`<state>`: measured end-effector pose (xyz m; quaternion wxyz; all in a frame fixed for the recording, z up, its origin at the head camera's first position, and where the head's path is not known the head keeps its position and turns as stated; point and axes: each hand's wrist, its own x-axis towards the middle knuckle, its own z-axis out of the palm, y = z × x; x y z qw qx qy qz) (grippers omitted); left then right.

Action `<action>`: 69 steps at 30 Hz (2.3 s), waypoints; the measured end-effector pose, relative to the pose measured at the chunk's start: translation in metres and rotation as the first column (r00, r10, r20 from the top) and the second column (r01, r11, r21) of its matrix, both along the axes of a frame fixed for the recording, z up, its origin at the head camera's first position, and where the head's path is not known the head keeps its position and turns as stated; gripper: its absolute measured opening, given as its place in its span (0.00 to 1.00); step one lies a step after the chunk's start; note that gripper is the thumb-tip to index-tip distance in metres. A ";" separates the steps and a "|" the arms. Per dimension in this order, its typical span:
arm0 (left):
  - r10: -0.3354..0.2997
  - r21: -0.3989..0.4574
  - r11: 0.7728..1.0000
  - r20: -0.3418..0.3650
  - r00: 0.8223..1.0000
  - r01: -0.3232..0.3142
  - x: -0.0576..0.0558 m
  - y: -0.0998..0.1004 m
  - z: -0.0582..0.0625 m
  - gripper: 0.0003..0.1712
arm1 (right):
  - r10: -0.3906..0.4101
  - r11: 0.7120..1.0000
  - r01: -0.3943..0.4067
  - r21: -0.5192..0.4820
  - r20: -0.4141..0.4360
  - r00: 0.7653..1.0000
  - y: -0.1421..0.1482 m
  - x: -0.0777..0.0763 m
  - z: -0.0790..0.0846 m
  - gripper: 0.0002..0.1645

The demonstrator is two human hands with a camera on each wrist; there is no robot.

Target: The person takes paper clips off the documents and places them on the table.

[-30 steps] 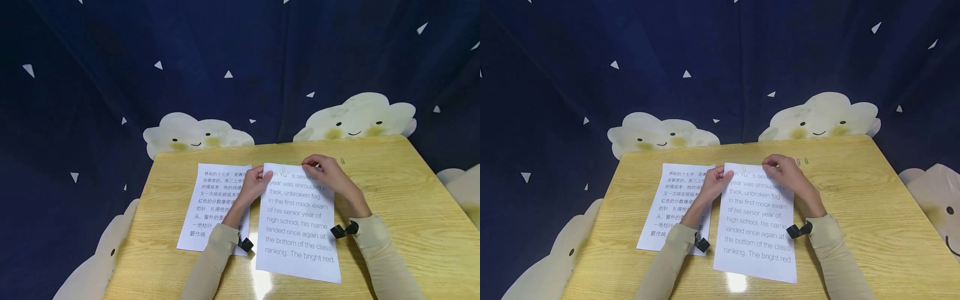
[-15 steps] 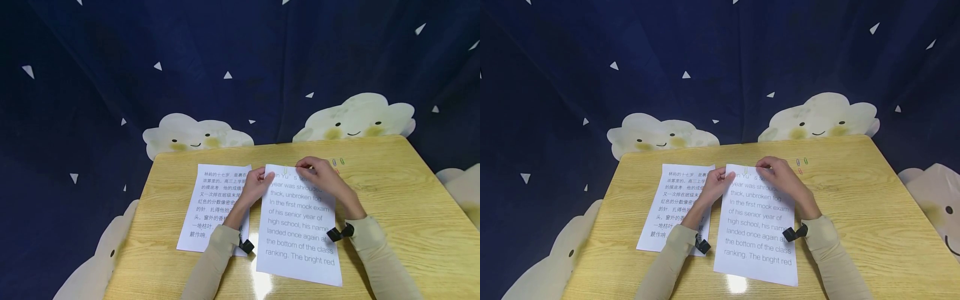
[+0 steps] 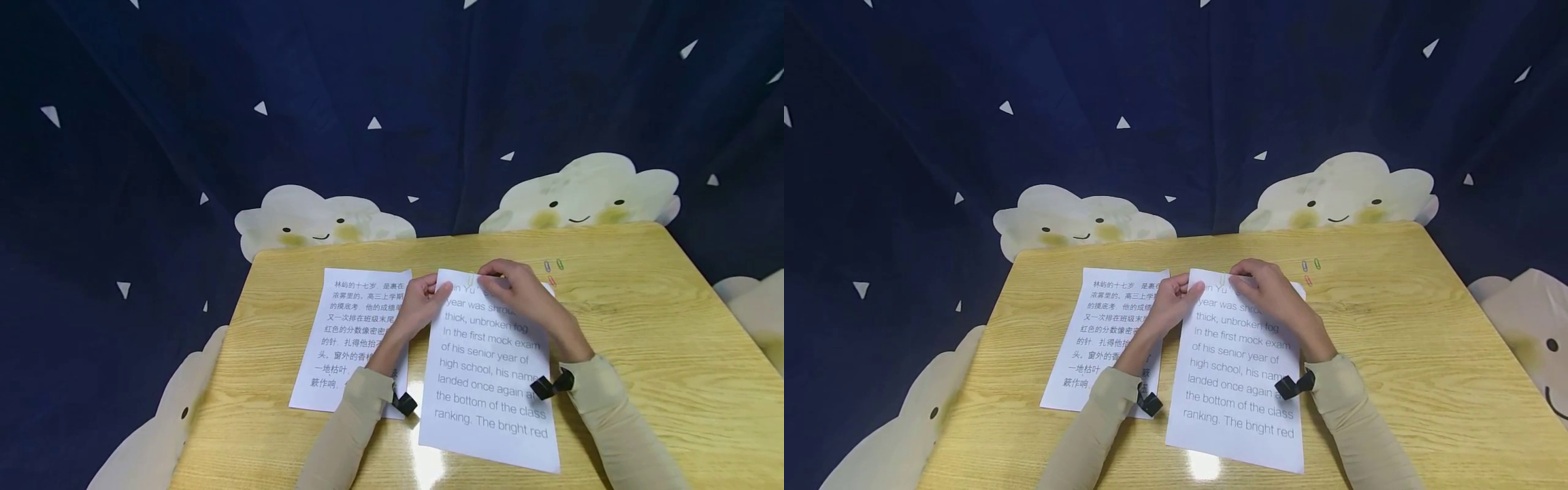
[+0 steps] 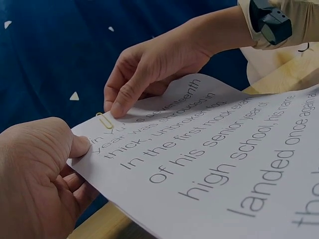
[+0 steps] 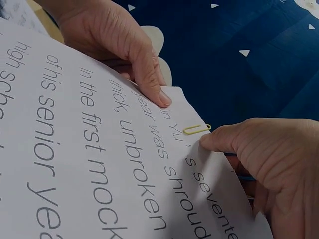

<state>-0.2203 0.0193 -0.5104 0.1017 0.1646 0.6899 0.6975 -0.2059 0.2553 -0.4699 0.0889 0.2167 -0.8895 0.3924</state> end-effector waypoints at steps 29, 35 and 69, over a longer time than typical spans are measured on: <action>-0.018 -0.013 1.000 0.022 1.000 0.018 0.004 0.003 0.005 0.12 | -0.015 1.000 0.014 -0.010 -0.039 0.999 -0.007 0.004 0.003 0.06; -0.047 -0.006 0.999 0.014 0.999 0.047 0.004 0.003 0.003 0.13 | -0.011 1.000 0.010 -0.020 -0.071 0.997 -0.005 0.004 0.002 0.04; -0.057 -0.023 0.998 -0.002 0.998 0.057 0.004 0.003 0.003 0.12 | -0.020 0.999 0.017 -0.041 -0.064 0.998 -0.004 0.005 0.005 0.04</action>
